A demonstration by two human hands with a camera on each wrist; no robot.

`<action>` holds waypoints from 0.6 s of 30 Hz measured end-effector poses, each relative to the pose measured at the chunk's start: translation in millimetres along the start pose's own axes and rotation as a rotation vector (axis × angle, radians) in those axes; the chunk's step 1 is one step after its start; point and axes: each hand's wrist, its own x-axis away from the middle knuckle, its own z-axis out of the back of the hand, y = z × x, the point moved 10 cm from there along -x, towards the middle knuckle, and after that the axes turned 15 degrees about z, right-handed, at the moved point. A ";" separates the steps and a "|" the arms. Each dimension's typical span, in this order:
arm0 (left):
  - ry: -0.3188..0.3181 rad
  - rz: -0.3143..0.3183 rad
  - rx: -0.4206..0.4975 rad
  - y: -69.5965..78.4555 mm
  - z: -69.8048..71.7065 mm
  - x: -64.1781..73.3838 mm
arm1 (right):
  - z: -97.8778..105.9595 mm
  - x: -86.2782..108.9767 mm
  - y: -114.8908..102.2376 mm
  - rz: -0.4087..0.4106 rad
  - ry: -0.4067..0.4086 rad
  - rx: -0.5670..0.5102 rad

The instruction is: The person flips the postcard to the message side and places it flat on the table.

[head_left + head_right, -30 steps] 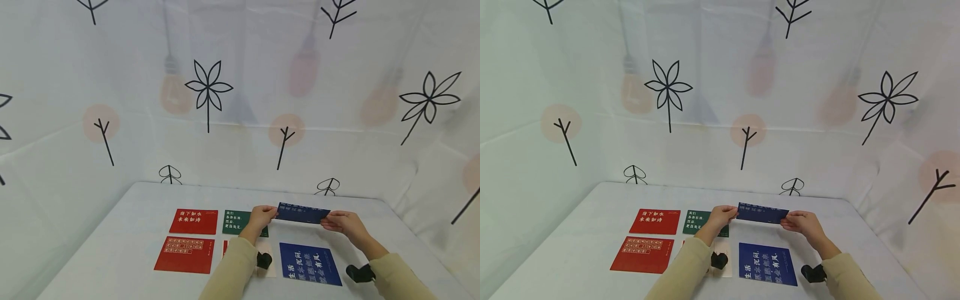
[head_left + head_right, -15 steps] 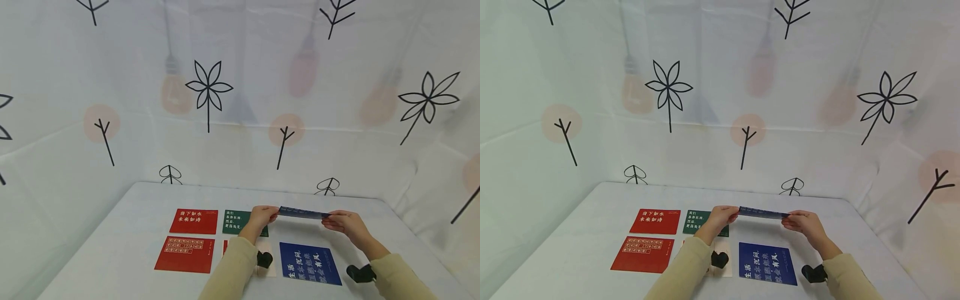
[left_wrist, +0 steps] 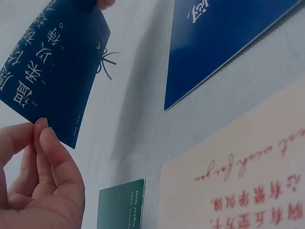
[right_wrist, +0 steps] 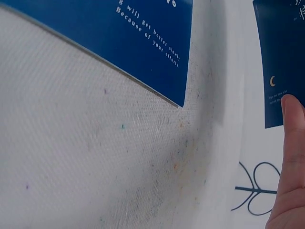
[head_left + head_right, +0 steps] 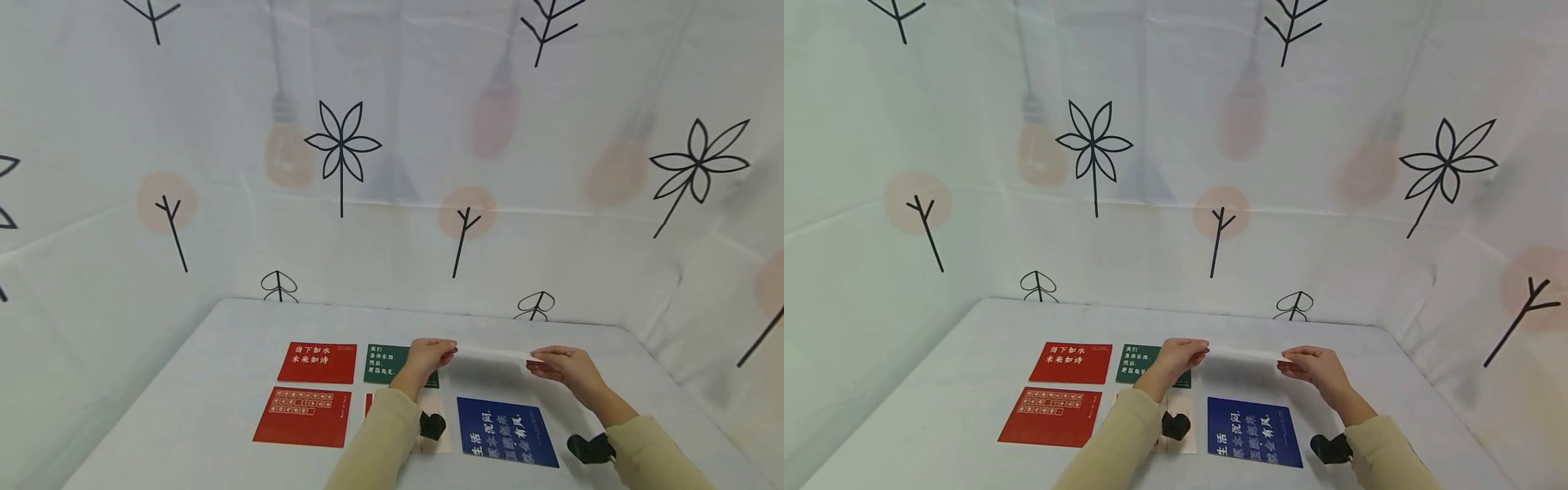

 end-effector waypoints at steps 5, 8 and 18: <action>0.012 0.005 0.006 -0.9 0.8 -0.9 | 0.6 0.0 0.0 0.013 -0.005 0.025; 0.028 0.006 0.006 -1.5 1.3 -1.6 | 0.9 0.4 -0.3 0.017 -0.004 0.041; 0.074 0.015 -0.016 -4.6 1.3 -1.2 | 1.7 2.5 -2.2 0.015 -0.007 0.168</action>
